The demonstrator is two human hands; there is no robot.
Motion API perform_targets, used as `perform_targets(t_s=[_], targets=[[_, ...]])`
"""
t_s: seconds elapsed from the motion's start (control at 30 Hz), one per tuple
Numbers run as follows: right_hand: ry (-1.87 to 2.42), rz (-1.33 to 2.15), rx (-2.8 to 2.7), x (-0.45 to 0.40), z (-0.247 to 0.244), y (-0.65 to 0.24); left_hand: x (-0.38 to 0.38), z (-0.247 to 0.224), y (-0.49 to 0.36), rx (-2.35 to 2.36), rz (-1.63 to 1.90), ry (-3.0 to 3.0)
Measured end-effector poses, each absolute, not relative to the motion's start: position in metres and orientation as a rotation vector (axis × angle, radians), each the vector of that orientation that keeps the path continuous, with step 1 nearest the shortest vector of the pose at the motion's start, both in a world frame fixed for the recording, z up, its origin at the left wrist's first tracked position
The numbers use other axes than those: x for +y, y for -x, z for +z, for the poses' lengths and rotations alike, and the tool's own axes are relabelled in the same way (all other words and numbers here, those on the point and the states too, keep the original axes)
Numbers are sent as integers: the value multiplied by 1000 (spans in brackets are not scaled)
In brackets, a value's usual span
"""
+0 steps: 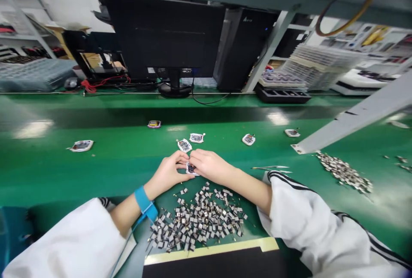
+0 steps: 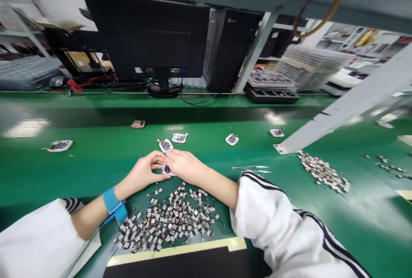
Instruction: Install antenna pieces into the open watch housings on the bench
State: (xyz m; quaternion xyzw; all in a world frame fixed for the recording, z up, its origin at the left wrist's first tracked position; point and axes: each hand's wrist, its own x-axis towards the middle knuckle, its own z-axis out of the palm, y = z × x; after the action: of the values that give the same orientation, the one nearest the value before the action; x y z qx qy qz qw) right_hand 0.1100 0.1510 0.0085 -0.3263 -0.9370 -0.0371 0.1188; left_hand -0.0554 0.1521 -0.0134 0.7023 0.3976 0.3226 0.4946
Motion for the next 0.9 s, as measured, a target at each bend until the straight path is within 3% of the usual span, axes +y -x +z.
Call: perform_targets(t_s=[0.3, 0.47, 0.63, 0.9], targets=[[870, 82, -2751, 170, 27, -118, 147, -12, 54, 1034, 891, -1786], [1085, 65, -2594, 204, 15, -114, 173, -18, 93, 1340, 1156, -1821], [1008, 9, -2753, 220, 12, -96, 189, -16, 126, 1577, 1201, -1953], [811, -123, -2972, 225, 20, -85, 115, 10, 93, 1075, 724, -2431]])
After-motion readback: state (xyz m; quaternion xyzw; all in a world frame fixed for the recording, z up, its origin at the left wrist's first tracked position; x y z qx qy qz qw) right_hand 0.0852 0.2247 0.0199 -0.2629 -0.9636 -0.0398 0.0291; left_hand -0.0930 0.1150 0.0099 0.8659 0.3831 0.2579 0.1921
